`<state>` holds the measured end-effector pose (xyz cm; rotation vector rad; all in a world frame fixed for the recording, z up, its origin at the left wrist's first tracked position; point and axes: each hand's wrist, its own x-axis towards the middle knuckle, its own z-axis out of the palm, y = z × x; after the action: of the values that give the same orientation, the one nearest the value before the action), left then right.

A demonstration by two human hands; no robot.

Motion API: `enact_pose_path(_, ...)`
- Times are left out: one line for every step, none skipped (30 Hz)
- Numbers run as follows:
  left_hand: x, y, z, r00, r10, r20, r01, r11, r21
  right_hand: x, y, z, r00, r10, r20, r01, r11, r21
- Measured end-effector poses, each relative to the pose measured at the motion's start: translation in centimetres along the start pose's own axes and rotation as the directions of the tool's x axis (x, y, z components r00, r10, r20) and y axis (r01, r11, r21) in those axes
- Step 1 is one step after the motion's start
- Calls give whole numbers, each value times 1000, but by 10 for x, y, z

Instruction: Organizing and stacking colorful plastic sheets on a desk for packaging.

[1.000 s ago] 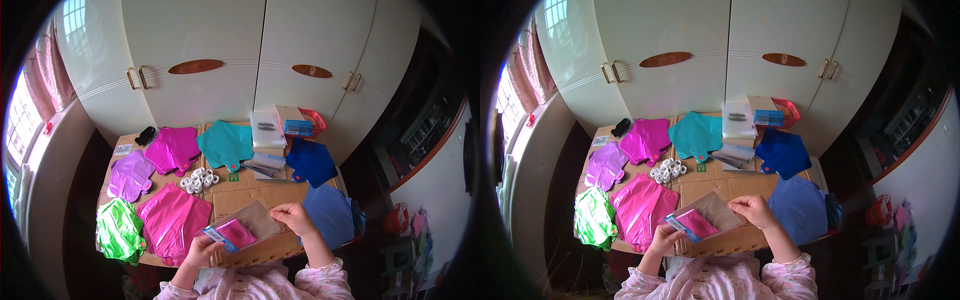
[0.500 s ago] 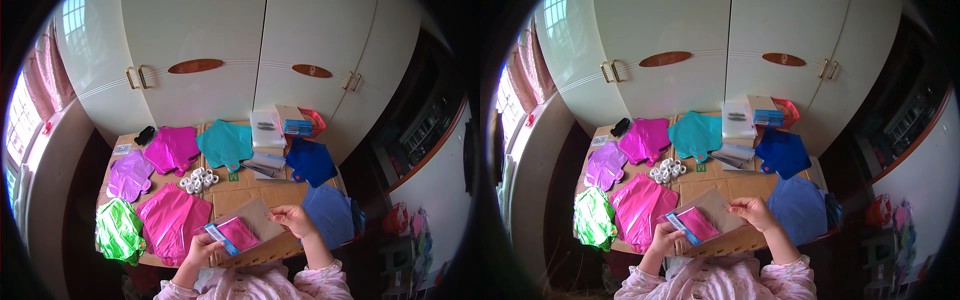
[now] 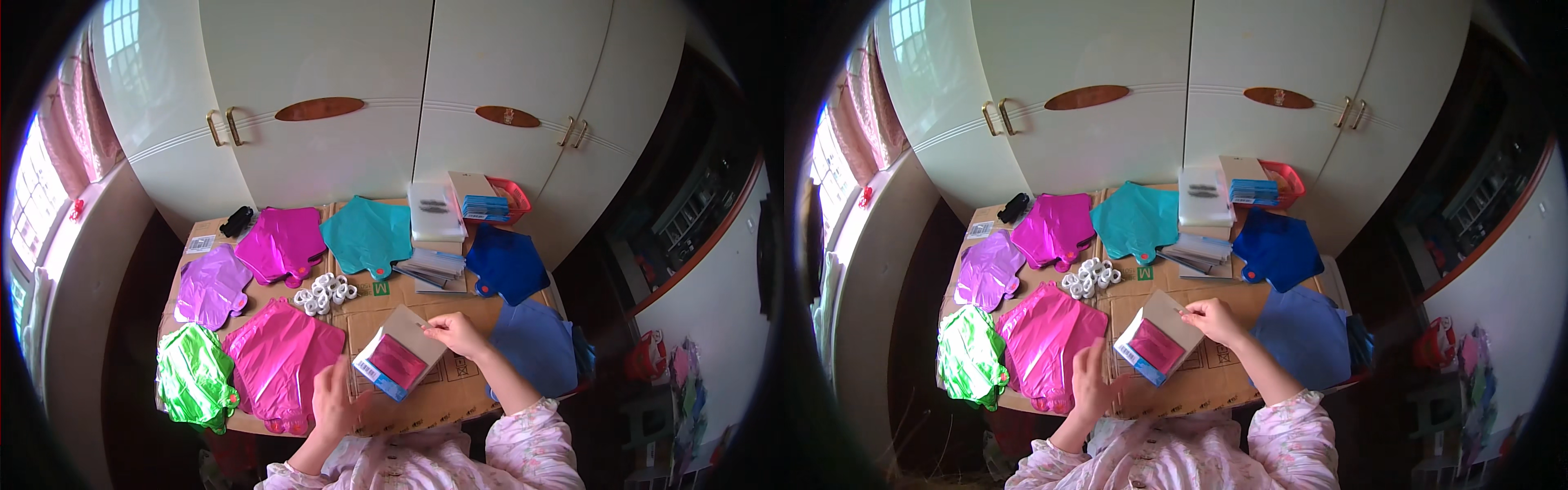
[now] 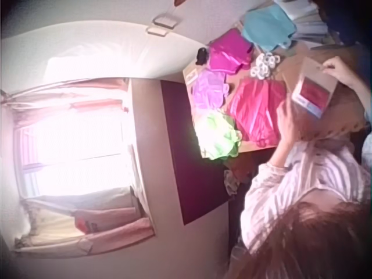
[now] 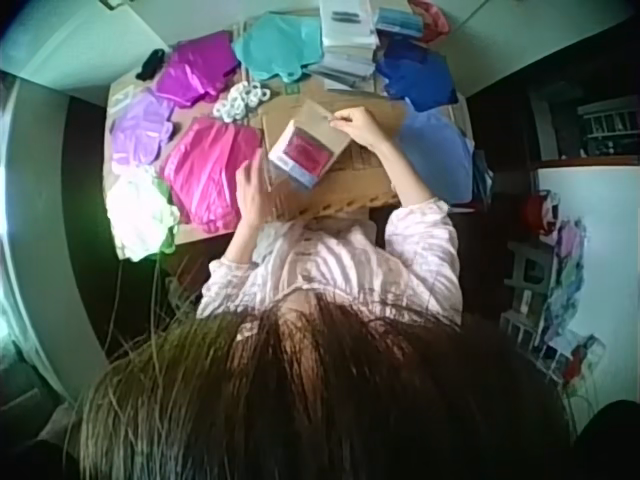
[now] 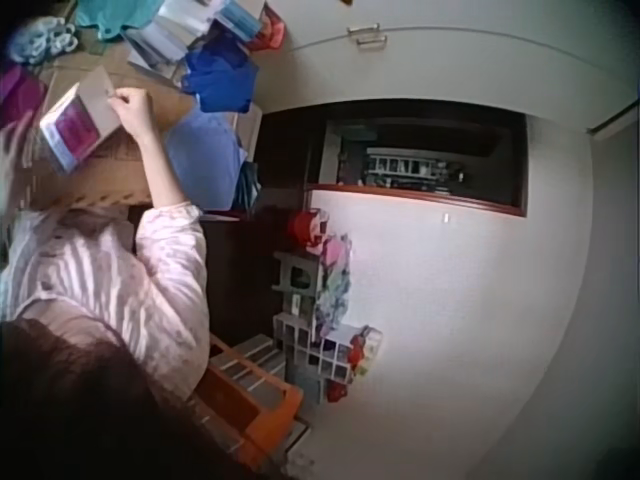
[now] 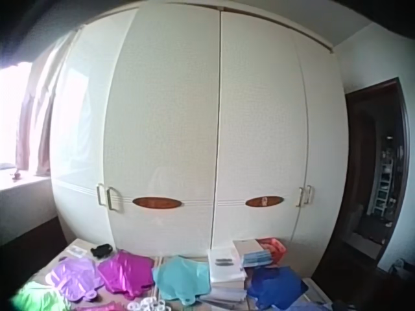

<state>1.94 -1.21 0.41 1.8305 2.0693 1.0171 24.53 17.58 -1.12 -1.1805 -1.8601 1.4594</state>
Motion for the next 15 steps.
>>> enact_pose_path(6,-4,-3,970,236,66,-243,959,147,6,-7,4,1000,1,1,0,996,-85)
enact_pose_path(11,-7,-3,880,445,165,-474,838,268,11,-11,8,1000,1,0,-1,986,-169)
enact_pose_path(16,-12,4,827,524,205,-562,783,266,19,-8,11,1000,-14,-7,12,970,-241)
enact_pose_path(17,-16,9,811,540,227,-584,769,259,22,-6,16,992,-117,-38,98,938,-332)
enact_pose_path(18,-20,13,793,555,250,-607,754,251,22,-4,22,973,-221,-61,176,889,-423)
enact_pose_path(18,-22,15,776,568,275,-628,739,244,23,0,27,943,-324,-71,246,826,-507)
enact_pose_path(19,-23,16,771,576,271,-634,733,247,27,10,31,840,-542,-20,409,659,-631)
enact_pose_path(21,-22,17,766,584,268,-641,726,249,27,15,32,841,-542,6,420,644,-639)
enact_pose_path(22,-21,19,761,592,264,-647,721,248,23,12,32,841,-540,33,429,629,-649)
enact_pose_path(21,-21,21,762,595,256,-647,721,248,20,9,32,841,-537,60,438,613,-658)
enact_pose_path(20,-20,23,762,597,250,-646,722,248,18,7,33,859,-510,47,424,655,-626)
enact_pose_path(19,-19,26,763,599,243,-646,722,248,19,9,33,852,-520,68,442,643,-625)
enact_pose_path(18,-17,30,775,590,225,-632,728,265,21,12,33,844,-530,88,461,631,-624)
enact_pose_path(17,-15,34,788,580,206,-615,736,282,23,13,34,835,-539,111,481,617,-622)
enact_pose_path(16,-13,37,800,570,188,-599,743,298,23,12,33,827,-537,166,518,613,-597)
